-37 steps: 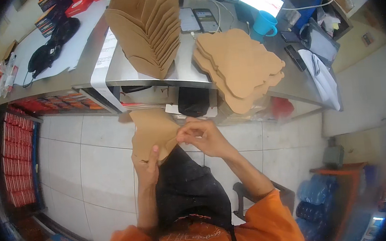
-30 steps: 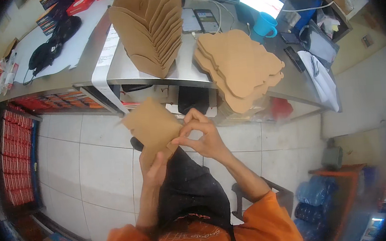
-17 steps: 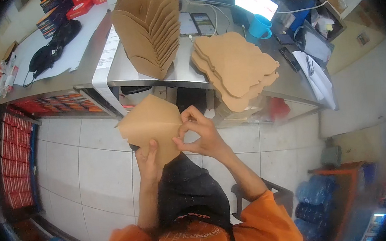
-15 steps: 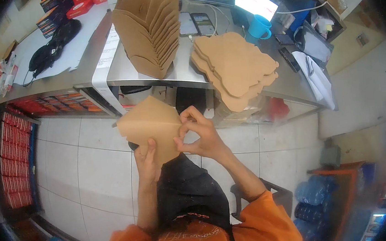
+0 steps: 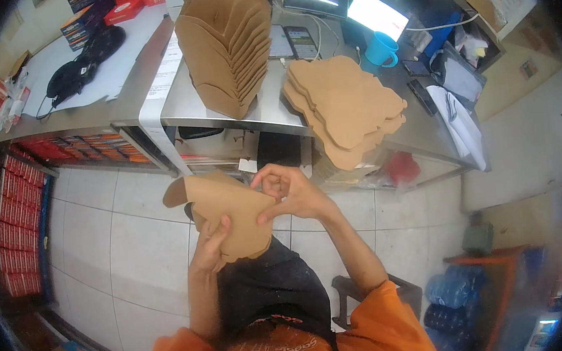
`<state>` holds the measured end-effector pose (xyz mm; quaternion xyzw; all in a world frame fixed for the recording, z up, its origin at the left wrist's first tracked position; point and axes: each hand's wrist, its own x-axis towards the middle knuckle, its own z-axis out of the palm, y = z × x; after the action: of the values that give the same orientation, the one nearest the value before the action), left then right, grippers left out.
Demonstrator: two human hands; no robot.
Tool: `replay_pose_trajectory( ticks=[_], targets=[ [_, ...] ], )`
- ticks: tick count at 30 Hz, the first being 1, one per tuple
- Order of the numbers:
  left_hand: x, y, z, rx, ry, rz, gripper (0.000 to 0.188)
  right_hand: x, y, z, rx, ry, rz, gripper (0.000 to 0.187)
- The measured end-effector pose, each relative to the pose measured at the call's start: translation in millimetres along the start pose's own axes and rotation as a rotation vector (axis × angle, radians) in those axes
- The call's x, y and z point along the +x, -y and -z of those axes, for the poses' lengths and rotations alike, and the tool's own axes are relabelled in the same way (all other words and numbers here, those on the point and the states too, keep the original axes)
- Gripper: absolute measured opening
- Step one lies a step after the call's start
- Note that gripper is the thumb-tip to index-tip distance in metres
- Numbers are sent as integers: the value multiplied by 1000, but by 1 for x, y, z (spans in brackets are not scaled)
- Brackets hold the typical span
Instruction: The person folds cardboard pieces by hand to assemble small food containers and stacks the completed containers into a large pile on a stainless steel counter.
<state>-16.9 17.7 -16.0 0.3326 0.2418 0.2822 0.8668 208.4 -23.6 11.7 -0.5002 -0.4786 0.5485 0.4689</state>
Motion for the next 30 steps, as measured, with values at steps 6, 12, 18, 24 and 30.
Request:
replay_pose_trajectory(
  ticks=[6,12,18,24,30],
  targets=[
    [4,12,20,398,34,10,40,2,14,1,-485,-93,257,61],
    [2,-2,-2,379,138,-174,38,9,19,-20,-669,-131,514,48],
    [4,-7,20,334,203,-5,42,12,20,-13,-442,62,189,17],
    [9,6,37,-223,283,64,41,3,-2,-10,-296,-238,365,7],
    [10,29,17,-7,65,-52,38,-1,13,2,-678,-45,679,28]
  ],
)
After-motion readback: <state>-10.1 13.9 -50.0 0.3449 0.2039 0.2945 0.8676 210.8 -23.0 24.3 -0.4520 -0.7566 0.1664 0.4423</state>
